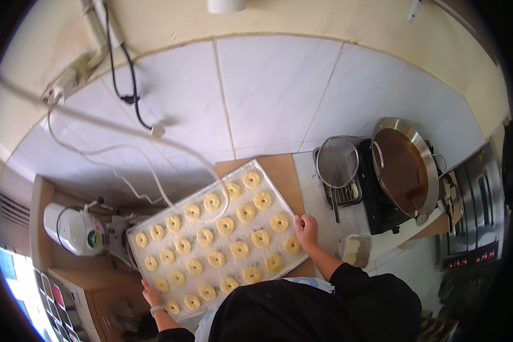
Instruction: The person forms round pieces of dough into rings by hand, places them on a metal tray, and then stores the trays in a rack.
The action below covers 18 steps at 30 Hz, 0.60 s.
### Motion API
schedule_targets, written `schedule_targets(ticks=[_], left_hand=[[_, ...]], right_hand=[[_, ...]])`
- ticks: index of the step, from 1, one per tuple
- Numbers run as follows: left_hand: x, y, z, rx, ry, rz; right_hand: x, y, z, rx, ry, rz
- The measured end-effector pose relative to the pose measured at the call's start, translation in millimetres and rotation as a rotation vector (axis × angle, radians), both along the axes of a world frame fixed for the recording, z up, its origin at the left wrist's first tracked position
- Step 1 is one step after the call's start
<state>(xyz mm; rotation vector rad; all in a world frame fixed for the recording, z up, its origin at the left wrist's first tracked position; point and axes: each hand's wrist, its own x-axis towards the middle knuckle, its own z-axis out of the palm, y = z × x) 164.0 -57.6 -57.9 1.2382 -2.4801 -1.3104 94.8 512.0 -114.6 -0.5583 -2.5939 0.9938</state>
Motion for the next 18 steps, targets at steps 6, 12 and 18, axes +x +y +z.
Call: schedule_targets(ticks=[6, 12, 18], left_hand=[[-45.1, 56.2, 26.9, 0.14, -0.234, 0.219], [-153.7, 159.6, 18.7, 0.093, -0.02, -0.166], [-203.0, 225.7, 0.3, 0.12, -0.046, -0.451]], right_hand=[[3.4, 6.0, 16.1, -0.017, -0.006, -0.108], [-4.3, -2.4, 3.8, -0.036, 0.139, -0.062], [11.1, -6.6, 3.4, -0.089, 0.005, -0.122]])
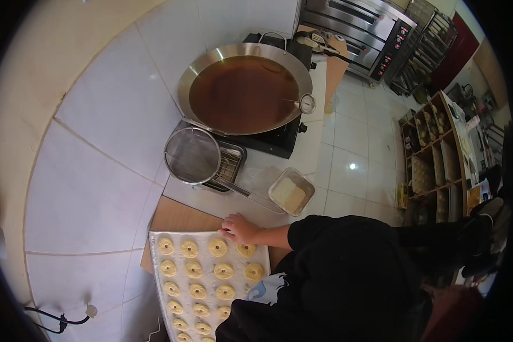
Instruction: The person forms round pieces of dough into rings by hand, places them on a metal tray, and then stores the trays in a rack.
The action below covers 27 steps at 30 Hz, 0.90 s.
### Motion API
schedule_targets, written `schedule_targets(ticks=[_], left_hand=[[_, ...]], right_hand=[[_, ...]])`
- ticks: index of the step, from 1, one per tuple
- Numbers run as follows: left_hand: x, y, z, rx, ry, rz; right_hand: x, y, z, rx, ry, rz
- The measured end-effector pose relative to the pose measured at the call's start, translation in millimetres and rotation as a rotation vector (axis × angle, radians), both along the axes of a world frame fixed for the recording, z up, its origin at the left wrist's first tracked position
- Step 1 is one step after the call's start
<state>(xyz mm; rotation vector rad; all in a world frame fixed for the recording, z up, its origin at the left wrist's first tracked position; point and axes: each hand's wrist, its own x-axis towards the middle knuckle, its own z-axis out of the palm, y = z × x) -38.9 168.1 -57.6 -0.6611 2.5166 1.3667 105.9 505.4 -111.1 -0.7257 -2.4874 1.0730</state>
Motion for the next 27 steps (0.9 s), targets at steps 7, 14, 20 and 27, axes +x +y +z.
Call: schedule_targets(ticks=[7, 14, 20, 27], left_hand=[[2.5, 3.1, 5.6, 0.027, 0.003, -0.067], [20.3, -5.5, 24.6, 0.043, 0.027, -0.109], [38.5, -23.9, 41.1, 0.055, 0.057, -0.163], [47.8, -63.7, 66.7, 0.077, 0.076, -0.223]], right_hand=[[-4.8, -5.1, -8.2, 0.053, 0.054, -0.008], [-12.3, -4.8, -11.1, 0.095, 0.107, 0.001], [-9.0, -10.5, 5.4, 0.145, 0.03, -0.005], [21.7, -33.9, 30.5, -0.1, -0.04, -0.11]])
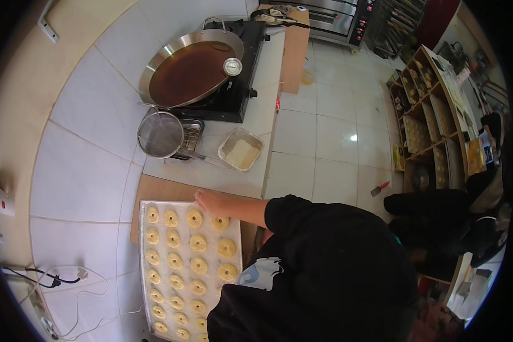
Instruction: The person forms round pieces of dough into rings by hand, places them on a metal tray, and then stores the trays in a rack.
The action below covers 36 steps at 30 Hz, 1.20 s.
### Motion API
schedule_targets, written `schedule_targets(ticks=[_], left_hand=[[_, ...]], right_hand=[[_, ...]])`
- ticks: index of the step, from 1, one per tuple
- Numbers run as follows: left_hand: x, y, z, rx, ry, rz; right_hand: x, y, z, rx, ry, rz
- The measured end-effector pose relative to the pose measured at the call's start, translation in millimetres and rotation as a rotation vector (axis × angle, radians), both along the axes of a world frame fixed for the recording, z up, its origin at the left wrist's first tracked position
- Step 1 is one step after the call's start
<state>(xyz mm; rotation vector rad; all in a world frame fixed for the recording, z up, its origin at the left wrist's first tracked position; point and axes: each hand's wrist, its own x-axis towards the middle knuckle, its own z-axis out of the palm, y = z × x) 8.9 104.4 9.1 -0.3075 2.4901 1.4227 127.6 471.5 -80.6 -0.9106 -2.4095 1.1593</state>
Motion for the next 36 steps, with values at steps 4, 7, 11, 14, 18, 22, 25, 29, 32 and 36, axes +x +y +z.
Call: schedule_targets(ticks=[4, 7, 11, 14, 18, 22, 25, 29, 32, 36], left_hand=[[4.9, -36.8, 20.1, 0.01, 0.016, -0.024], [6.6, -59.8, 37.3, 0.016, 0.028, -0.044], [3.8, -90.9, 60.2, 0.036, 0.044, -0.083], [-0.1, -97.5, 74.5, 0.049, 0.041, -0.131], [-4.4, -82.4, 86.9, 0.074, 0.034, -0.214], [-4.9, -36.2, 95.4, 0.122, 0.005, -0.325], [-0.7, 33.0, 88.8, 0.158, -0.037, -0.439], [77.4, 68.7, 127.6, 0.193, -0.087, -0.509], [79.8, 164.2, 120.5, 0.245, -0.104, -0.632], [245.2, 189.8, 183.3, 0.203, -0.172, -0.683]], right_hand=[[18.7, -18.9, 23.7, 0.069, 0.072, -0.132], [43.1, -18.8, 57.9, -0.076, 0.064, -0.215], [92.7, -21.5, 105.3, 0.084, 0.087, -0.281], [136.2, -23.8, 140.0, 0.1, 0.13, -0.442], [198.8, -15.1, 165.3, 0.084, 0.138, -0.552], [265.5, -6.1, 190.3, 0.057, 0.088, -0.746], [320.7, 10.6, 189.5, 0.066, 0.077, -0.873], [441.2, 9.0, 235.7, 0.031, 0.002, -1.003], [481.1, 47.8, 232.7, 0.032, 0.006, -1.101], [648.6, 42.7, 287.2, -0.099, -0.056, -1.186]])
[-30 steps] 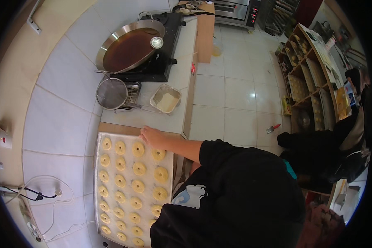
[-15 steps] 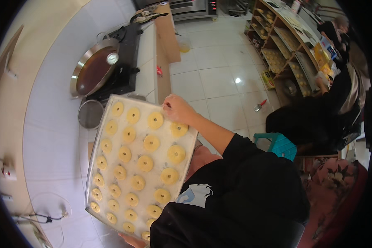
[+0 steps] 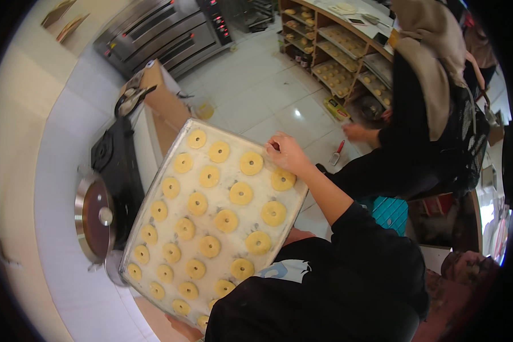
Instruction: The person forms round pieces of dough into rings by hand, places them on a metal tray, and then stores the trays in a rack.
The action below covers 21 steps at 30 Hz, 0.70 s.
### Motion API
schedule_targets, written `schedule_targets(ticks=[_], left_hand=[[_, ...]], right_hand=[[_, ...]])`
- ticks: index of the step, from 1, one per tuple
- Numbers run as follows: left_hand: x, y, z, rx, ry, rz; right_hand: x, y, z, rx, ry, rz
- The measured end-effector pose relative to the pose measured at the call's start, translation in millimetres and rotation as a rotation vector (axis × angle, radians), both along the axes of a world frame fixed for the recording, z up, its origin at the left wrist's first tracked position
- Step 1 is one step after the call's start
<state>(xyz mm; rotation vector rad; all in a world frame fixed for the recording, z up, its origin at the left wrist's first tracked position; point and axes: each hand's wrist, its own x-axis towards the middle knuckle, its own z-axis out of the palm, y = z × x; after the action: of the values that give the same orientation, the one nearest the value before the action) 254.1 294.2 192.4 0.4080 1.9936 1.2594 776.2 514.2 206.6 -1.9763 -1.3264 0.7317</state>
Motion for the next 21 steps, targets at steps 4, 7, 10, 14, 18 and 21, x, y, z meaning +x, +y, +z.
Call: schedule_targets(ticks=[4, 7, 10, 14, 18, 21], left_hand=[[125.0, 65.1, 61.8, 0.022, 0.001, -0.084], [243.7, 86.6, 94.2, 0.034, -0.029, -0.063], [307.8, 113.9, 90.4, 0.053, 0.005, -0.082], [353.3, 177.2, 106.7, -0.062, 0.091, -0.152], [378.9, 230.8, 67.9, -0.17, 0.226, -0.202], [400.8, 299.8, 45.9, -0.142, 0.171, -0.232]], right_hand=[[120.2, 18.5, 19.3, 0.006, 0.026, -0.07], [258.9, 36.2, 24.7, -0.01, 0.062, -0.052], [339.3, 46.6, -8.4, 0.011, 0.112, -0.111], [380.6, 63.4, -13.7, 0.017, 0.094, -0.225], [434.0, 89.6, -37.0, 0.0, 0.054, -0.279], [450.7, 123.2, -53.3, -0.028, 0.035, -0.355]])
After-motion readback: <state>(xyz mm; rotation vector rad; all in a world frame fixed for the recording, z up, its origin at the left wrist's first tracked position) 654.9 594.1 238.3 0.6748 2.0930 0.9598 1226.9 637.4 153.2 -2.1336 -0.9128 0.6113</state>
